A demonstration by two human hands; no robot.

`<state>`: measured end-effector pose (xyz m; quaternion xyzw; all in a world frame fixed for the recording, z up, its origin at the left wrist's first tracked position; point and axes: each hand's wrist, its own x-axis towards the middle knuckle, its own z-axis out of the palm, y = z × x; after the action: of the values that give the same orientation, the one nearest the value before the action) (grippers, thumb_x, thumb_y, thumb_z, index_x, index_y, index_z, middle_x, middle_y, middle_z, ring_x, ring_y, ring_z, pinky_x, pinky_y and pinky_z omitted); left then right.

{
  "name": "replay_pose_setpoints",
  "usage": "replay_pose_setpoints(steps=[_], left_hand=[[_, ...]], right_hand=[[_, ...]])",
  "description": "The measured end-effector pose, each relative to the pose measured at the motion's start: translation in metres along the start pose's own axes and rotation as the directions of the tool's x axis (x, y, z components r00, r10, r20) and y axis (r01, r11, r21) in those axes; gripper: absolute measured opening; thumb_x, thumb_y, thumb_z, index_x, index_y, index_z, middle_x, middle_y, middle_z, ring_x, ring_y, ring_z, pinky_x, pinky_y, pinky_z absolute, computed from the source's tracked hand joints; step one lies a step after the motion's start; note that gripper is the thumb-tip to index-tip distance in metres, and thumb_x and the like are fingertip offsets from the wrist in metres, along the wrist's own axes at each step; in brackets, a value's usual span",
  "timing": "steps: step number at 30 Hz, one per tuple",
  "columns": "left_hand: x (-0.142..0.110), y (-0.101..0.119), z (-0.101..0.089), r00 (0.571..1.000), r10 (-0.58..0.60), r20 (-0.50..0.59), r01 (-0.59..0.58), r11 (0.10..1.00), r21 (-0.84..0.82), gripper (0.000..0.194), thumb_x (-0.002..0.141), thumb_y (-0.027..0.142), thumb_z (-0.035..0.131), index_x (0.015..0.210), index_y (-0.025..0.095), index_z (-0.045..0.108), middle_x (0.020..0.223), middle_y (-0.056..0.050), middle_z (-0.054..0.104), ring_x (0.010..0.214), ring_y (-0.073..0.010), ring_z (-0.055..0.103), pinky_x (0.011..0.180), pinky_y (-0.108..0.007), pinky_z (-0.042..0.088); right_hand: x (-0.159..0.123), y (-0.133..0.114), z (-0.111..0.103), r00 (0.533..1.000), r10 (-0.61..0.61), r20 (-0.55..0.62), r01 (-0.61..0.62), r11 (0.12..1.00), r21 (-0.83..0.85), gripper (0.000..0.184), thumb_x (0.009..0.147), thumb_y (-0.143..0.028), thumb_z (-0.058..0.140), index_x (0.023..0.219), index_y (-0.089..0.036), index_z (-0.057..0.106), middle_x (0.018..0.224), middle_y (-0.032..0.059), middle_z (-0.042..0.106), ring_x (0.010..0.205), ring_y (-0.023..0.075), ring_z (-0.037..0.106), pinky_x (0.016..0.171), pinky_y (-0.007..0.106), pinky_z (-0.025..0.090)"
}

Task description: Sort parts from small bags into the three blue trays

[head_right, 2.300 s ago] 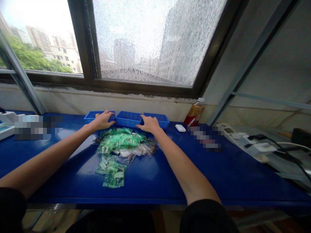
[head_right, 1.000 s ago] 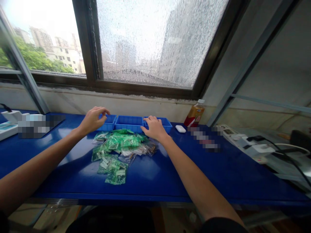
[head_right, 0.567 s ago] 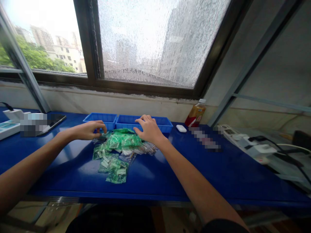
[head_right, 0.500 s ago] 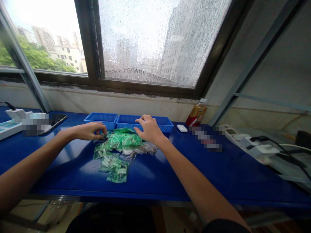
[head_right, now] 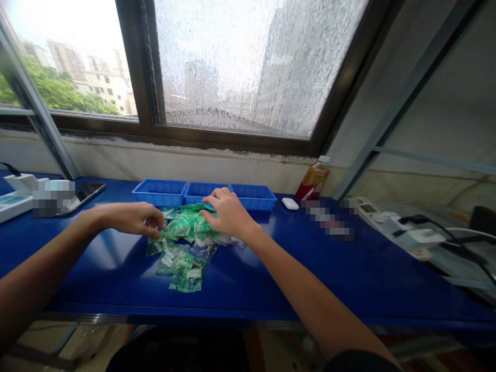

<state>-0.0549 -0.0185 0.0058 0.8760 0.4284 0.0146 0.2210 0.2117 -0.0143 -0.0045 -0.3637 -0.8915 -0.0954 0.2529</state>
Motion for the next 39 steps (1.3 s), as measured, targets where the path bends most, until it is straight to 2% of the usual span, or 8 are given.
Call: replay_pose_setpoints(steps=[7, 12, 15, 20, 25, 32, 36, 39], left_hand=[[-0.009, 0.012, -0.016, 0.993, 0.114, -0.031, -0.116, 0.989, -0.095, 0.021, 0.075, 0.036, 0.056, 0.068, 0.016, 0.055, 0.060, 0.002, 0.051, 0.054, -0.0093, 0.045, 0.051, -0.020, 0.034], [-0.002, 0.029, -0.012, 0.824, 0.150, -0.547, -0.165, 0.986, 0.023, 0.019, 0.080, 0.036, 0.053, 0.075, 0.017, 0.054, 0.064, 0.001, 0.052, 0.055, -0.0087, 0.043, 0.053, -0.021, 0.036], [0.007, 0.035, 0.001, 0.759, 0.292, -0.581, -0.248, 0.956, 0.157, 0.016, 0.084, 0.029, 0.048, 0.077, 0.017, 0.056, 0.083, -0.004, 0.057, 0.071, -0.0117, 0.052, 0.066, -0.024, 0.043], [0.019, 0.037, 0.017, 0.723, 0.347, -0.598, -0.276, 0.938, 0.211, 0.014, 0.083, 0.027, 0.049, 0.084, 0.020, 0.061, 0.103, -0.006, 0.051, 0.093, -0.0161, 0.052, 0.086, -0.031, 0.043], [0.026, 0.040, 0.024, 0.736, -0.008, -0.677, -0.158, 0.970, -0.182, 0.034, 0.085, 0.042, 0.044, 0.081, 0.015, 0.064, 0.078, -0.005, 0.053, 0.063, -0.0124, 0.048, 0.060, -0.028, 0.044], [0.033, 0.043, 0.030, 0.837, -0.237, -0.492, -0.301, 0.551, -0.778, 0.027, 0.080, 0.039, 0.053, 0.071, 0.014, 0.052, 0.061, 0.001, 0.050, 0.052, -0.0079, 0.047, 0.053, -0.023, 0.040], [0.033, 0.041, 0.033, 0.694, -0.160, -0.702, -0.429, 0.691, -0.582, 0.014, 0.079, 0.028, 0.056, 0.084, 0.016, 0.051, 0.061, 0.004, 0.050, 0.053, -0.0078, 0.049, 0.052, -0.021, 0.041], [0.032, 0.041, 0.036, 0.537, 0.076, -0.840, -0.403, 0.898, -0.176, 0.008, 0.081, 0.023, 0.054, 0.084, 0.016, 0.056, 0.072, -0.001, 0.056, 0.064, -0.0101, 0.054, 0.059, -0.023, 0.044]], right_hand=[[0.001, -0.027, 0.001, 0.990, 0.137, 0.032, -0.139, 0.919, 0.369, 0.024, 0.080, -0.034, 0.054, 0.095, -0.017, 0.062, 0.079, 0.0040, 0.061, 0.077, 0.0163, 0.053, 0.075, 0.033, 0.041], [0.006, -0.045, 0.008, 0.894, 0.349, 0.281, -0.396, 0.325, 0.859, 0.039, 0.085, -0.051, 0.038, 0.089, -0.017, 0.055, 0.063, 0.0014, 0.059, 0.055, 0.0117, 0.052, 0.051, 0.025, 0.039], [0.005, -0.047, 0.012, 0.837, 0.462, 0.293, -0.377, 0.101, 0.920, 0.027, 0.078, -0.043, 0.053, 0.086, -0.017, 0.053, 0.067, 0.0015, 0.060, 0.060, 0.0118, 0.055, 0.054, 0.025, 0.041], [0.001, -0.040, 0.022, 0.766, 0.637, 0.086, -0.292, 0.226, 0.929, 0.033, 0.069, -0.025, 0.062, 0.099, -0.019, 0.050, 0.064, -0.0041, 0.053, 0.057, 0.0110, 0.053, 0.055, 0.026, 0.042], [-0.001, -0.036, 0.020, 0.813, 0.560, -0.158, -0.266, 0.600, 0.754, 0.019, 0.077, -0.025, 0.054, 0.094, -0.020, 0.055, 0.081, 0.0030, 0.063, 0.073, 0.0156, 0.059, 0.068, 0.031, 0.047], [-0.007, -0.040, 0.014, 0.914, 0.203, -0.351, -0.061, 0.925, 0.375, 0.018, 0.079, -0.012, 0.046, 0.080, -0.022, 0.061, 0.098, 0.0055, 0.057, 0.099, 0.0178, 0.053, 0.087, 0.035, 0.043], [-0.003, -0.040, 0.012, 0.880, 0.343, -0.330, -0.183, 0.884, 0.430, 0.015, 0.076, -0.022, 0.055, 0.087, -0.021, 0.065, 0.104, 0.0090, 0.051, 0.103, 0.0213, 0.049, 0.089, 0.038, 0.040], [0.001, -0.041, 0.009, 0.883, 0.463, -0.084, -0.282, 0.663, 0.693, 0.029, 0.082, -0.042, 0.049, 0.079, -0.017, 0.063, 0.083, 0.0059, 0.058, 0.081, 0.0176, 0.055, 0.076, 0.033, 0.044]])
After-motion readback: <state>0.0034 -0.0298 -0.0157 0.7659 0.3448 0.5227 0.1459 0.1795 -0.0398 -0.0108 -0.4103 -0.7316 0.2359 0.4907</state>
